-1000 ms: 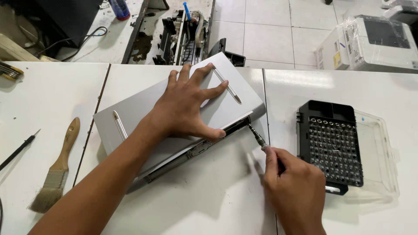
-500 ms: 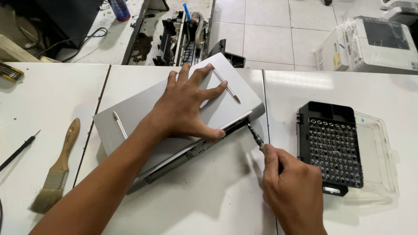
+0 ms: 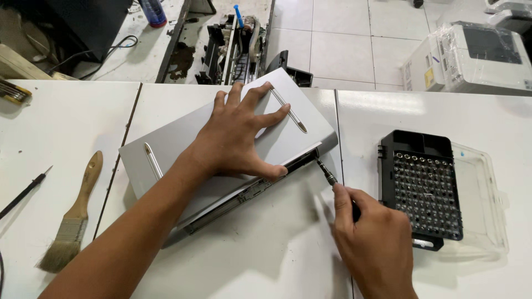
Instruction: The person uses a screwdriver to remove screws from the side of a white Canon printer. They repeatedly select different bits from a black bit case, attach them to the screwdriver, and attempt to unscrew fasteners on the printer's side panel.
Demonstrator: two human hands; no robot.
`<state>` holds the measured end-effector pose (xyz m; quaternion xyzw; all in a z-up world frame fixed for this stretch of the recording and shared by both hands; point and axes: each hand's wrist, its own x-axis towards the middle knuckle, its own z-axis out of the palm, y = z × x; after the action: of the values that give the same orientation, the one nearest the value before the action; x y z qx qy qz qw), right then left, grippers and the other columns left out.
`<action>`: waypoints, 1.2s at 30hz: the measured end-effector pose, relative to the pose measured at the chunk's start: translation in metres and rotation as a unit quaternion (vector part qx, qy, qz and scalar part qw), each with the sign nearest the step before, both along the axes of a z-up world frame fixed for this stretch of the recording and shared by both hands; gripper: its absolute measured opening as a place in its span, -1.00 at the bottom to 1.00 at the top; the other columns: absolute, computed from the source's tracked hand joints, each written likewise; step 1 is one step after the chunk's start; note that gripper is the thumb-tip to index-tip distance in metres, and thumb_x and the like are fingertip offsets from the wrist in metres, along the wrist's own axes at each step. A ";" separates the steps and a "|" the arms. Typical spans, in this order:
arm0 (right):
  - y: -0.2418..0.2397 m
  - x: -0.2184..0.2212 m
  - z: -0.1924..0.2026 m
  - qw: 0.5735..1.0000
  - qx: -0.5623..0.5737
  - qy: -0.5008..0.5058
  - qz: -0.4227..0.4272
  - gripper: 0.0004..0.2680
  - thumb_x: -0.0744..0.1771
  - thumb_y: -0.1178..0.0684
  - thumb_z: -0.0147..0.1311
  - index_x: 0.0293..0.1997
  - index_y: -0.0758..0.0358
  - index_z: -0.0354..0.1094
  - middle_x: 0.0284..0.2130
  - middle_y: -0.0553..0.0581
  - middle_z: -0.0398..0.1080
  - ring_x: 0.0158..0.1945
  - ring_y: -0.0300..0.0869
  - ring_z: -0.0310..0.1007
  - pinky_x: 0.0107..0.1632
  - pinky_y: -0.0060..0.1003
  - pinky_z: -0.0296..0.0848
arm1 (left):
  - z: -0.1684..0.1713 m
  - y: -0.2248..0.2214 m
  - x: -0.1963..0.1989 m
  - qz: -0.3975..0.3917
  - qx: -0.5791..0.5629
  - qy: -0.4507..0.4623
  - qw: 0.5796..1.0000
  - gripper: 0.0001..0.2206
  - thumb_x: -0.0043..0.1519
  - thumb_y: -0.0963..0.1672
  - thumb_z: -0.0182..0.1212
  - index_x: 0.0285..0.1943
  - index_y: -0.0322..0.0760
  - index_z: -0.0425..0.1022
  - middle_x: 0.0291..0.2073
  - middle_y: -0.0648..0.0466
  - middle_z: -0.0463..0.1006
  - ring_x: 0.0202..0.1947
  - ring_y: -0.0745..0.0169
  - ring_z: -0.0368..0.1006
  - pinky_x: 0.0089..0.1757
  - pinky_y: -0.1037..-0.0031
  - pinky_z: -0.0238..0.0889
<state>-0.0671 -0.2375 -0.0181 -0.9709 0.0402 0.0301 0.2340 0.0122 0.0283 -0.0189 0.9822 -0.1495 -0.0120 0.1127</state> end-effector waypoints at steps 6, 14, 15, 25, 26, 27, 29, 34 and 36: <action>-0.007 -0.006 -0.026 0.968 0.006 -0.244 0.053 -0.91 0.33 0.01 0.33 -0.16 0.06 0.70 -0.32 -0.01 0.66 -0.35 -0.14 0.61 -0.29 -0.21 0.44 | 0.002 -0.001 0.000 -0.001 0.000 0.004 1.000 0.10 -0.23 0.38 0.42 0.60 0.25 0.27 0.60 -0.12 -0.03 0.49 -0.75 -0.19 0.28 -0.53 -0.29; -0.010 -0.009 -0.027 0.964 0.039 -0.252 0.073 -0.84 0.31 0.02 0.37 -0.08 0.17 0.68 -0.24 0.04 0.67 -0.27 -0.14 0.64 -0.23 -0.21 0.52 | 0.001 0.004 -0.002 0.003 0.006 0.017 1.000 0.10 -0.17 0.39 0.41 0.64 0.24 0.20 0.62 -0.11 -0.07 0.52 -0.73 -0.23 0.32 -0.49 -0.34; -0.013 -0.011 -0.021 0.971 0.074 -0.218 0.066 -0.82 0.31 -0.01 0.34 -0.06 0.16 0.68 -0.18 0.04 0.69 -0.20 -0.14 0.68 -0.15 -0.22 0.56 | 0.003 0.003 -0.001 0.000 0.008 0.012 1.000 0.10 -0.15 0.40 0.39 0.65 0.23 0.20 0.63 -0.11 -0.07 0.53 -0.73 -0.24 0.32 -0.50 -0.33; -0.061 -0.051 -0.048 0.908 0.358 -0.190 0.109 -0.86 0.39 -0.01 0.12 -0.27 0.15 0.54 -0.65 -0.13 0.25 -0.58 -0.36 0.15 -0.47 -0.36 0.17 | 0.032 -0.044 -0.023 0.029 0.008 0.109 0.994 0.14 -0.09 0.26 0.63 0.68 0.04 0.09 0.69 -0.18 -0.20 0.66 -0.46 -0.61 0.45 -0.27 -0.71; -0.061 -0.051 -0.049 0.908 0.358 -0.173 0.134 -0.85 0.41 -0.02 0.10 -0.29 0.14 0.48 -0.65 -0.12 0.20 -0.59 -0.33 0.12 -0.47 -0.34 0.14 | 0.030 -0.058 -0.031 -0.006 -0.106 0.051 0.993 -0.15 -0.04 0.19 0.60 0.44 -0.04 0.39 0.42 -0.10 0.25 0.44 -0.22 -0.05 0.32 -0.08 -0.16; -0.060 -0.050 -0.050 0.907 0.357 -0.155 0.160 -0.83 0.43 -0.04 0.07 -0.31 0.12 0.42 -0.66 -0.11 0.15 -0.60 -0.29 0.08 -0.46 -0.31 0.11 | 0.027 -0.070 -0.040 -0.039 -0.219 -0.009 0.975 -0.42 0.02 0.11 0.58 0.21 -0.10 0.69 0.15 0.00 0.69 0.22 0.06 0.51 0.19 0.14 0.38; -0.063 -0.051 -0.052 0.901 0.374 -0.155 0.155 -0.82 0.44 -0.03 0.04 -0.31 0.13 0.39 -0.65 -0.10 0.13 -0.59 -0.29 0.06 -0.46 -0.31 0.10 | 0.032 -0.102 -0.055 0.006 -0.341 0.068 0.937 -0.66 0.10 0.00 0.54 -0.03 -0.22 0.75 -0.23 0.00 0.70 -0.20 0.20 0.54 -0.15 0.36 0.46; -0.066 -0.049 -0.053 0.877 0.420 -0.176 0.151 -0.84 0.45 0.02 0.00 -0.28 0.16 0.37 -0.58 -0.08 0.16 -0.53 -0.30 0.08 -0.42 -0.32 0.13 | 0.033 -0.123 -0.065 0.049 -0.558 0.189 0.807 -0.87 0.21 -0.27 0.35 -0.15 -0.56 0.76 -0.43 -0.23 0.74 -0.46 0.08 0.68 -0.36 0.45 0.67; -0.066 -0.047 -0.052 0.869 0.432 -0.187 0.153 -0.83 0.46 0.02 -0.02 -0.30 0.15 0.32 -0.56 -0.09 0.14 -0.53 -0.31 0.06 -0.43 -0.33 0.11 | 0.036 -0.124 -0.067 0.031 -0.590 0.196 0.783 -0.81 0.18 -0.27 0.34 -0.08 -0.56 0.73 -0.35 -0.27 0.77 -0.44 0.08 0.68 -0.28 0.38 0.66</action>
<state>-0.1144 -0.3037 -0.0696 -0.7546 -0.1703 -0.1023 0.6254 -0.0546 -0.0961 0.0173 0.7050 -0.0719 -0.1099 0.6969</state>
